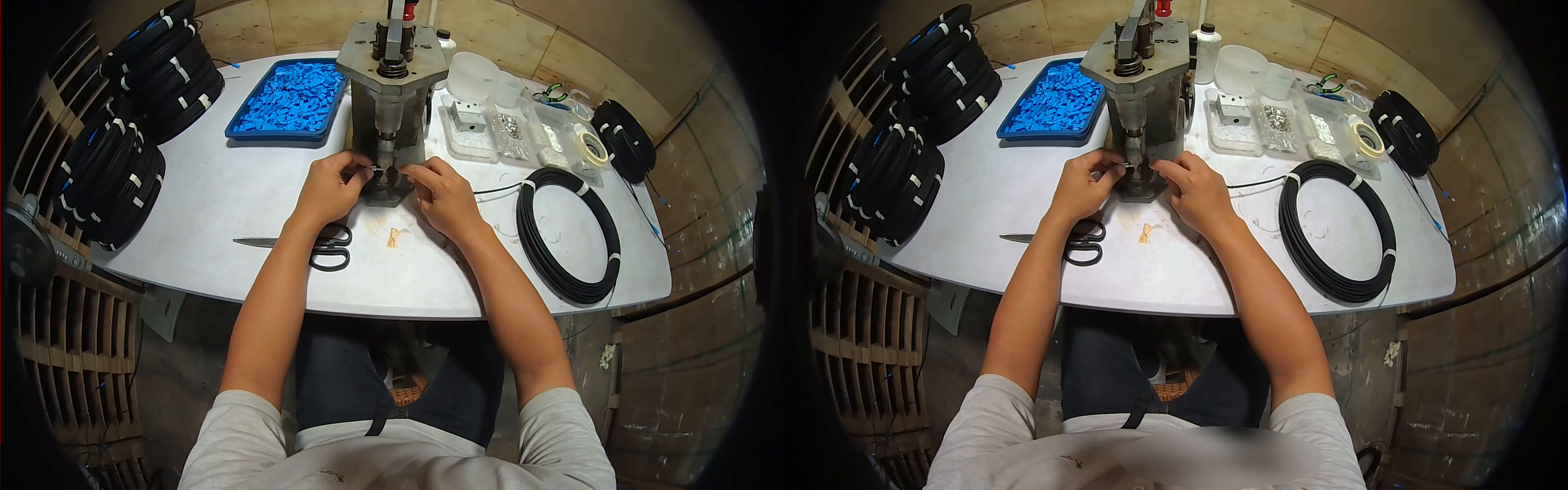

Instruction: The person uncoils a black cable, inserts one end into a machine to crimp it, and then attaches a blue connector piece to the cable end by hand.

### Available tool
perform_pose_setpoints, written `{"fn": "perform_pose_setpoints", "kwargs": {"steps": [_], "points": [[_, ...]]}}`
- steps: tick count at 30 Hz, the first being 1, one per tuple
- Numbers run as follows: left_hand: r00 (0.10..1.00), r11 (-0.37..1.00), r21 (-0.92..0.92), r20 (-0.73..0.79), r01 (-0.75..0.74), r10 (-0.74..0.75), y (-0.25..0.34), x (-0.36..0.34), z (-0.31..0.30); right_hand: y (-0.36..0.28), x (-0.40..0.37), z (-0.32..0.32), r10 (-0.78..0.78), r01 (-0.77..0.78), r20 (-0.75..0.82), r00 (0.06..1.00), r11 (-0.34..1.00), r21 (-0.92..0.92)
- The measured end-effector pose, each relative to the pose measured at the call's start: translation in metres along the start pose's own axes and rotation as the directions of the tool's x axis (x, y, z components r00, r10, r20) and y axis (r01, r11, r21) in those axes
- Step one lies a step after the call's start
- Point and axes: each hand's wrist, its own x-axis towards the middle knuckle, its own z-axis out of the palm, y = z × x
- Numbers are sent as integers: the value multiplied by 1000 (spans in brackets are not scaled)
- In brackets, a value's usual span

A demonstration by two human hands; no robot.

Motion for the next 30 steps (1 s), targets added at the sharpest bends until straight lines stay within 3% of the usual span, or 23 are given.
{"fn": "perform_pose_setpoints", "kwargs": {"steps": [5, 11, 14, 30], "points": [[1000, 997, 71, -2, -6, 7, 2, 0, -1, 1, 1, -3, 37, -41, 46, 998, 995, 90], [999, 995, 96, 0, -38, 38, 1, 1, -1, -6, 3, -16, 93, -103, 125, 988, 992, 73], [1000, 996, 80, 0, -25, 26, 1, 1, -1, 0, 0, -12, 39, -45, 77, 996, 996, 79], [999, 995, 95, 30, 42, -45, 8, -1, -3, -3, 0, -10, 29, -35, 52, 998, 991, 126]]}}
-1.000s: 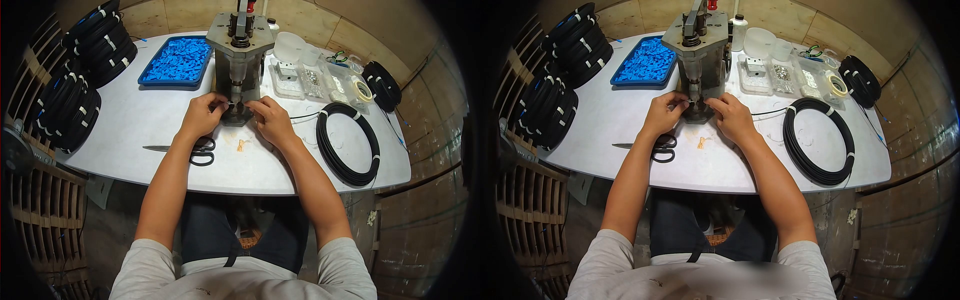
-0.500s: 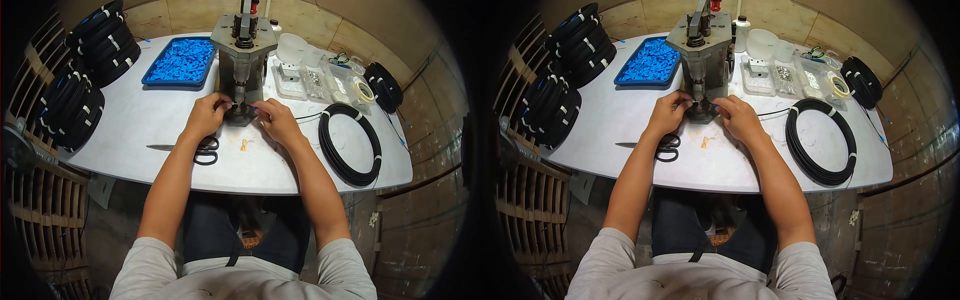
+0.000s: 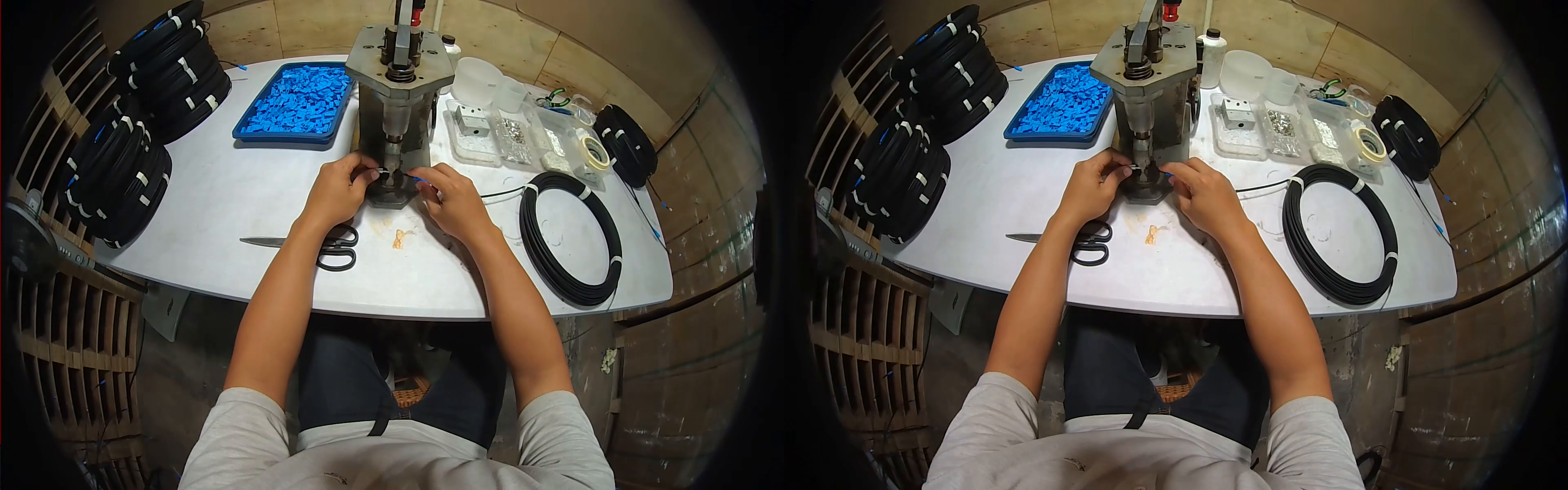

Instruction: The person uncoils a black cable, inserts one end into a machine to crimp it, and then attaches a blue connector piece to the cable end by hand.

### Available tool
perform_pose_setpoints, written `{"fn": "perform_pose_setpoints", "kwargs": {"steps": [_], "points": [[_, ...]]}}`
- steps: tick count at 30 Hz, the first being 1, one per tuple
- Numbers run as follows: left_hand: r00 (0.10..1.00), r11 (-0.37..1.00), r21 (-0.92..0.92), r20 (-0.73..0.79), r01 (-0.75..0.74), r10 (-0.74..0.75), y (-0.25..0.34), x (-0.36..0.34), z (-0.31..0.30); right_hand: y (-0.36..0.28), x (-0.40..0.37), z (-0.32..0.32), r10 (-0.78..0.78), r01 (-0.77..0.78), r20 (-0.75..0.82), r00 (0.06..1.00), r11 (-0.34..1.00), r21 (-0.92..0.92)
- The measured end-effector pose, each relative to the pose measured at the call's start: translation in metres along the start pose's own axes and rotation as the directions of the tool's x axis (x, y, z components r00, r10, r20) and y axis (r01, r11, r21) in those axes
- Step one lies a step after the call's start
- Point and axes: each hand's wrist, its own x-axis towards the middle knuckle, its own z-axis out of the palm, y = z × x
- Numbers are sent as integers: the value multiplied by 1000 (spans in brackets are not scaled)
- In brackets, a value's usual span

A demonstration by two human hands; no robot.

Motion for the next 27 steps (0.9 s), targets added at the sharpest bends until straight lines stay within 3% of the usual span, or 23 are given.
{"fn": "perform_pose_setpoints", "kwargs": {"steps": [27], "points": [[999, 1000, 19, -31, -25, 25, 3, -2, 2, -6, -2, 6, -66, 57, -38, 997, 980, -191]]}}
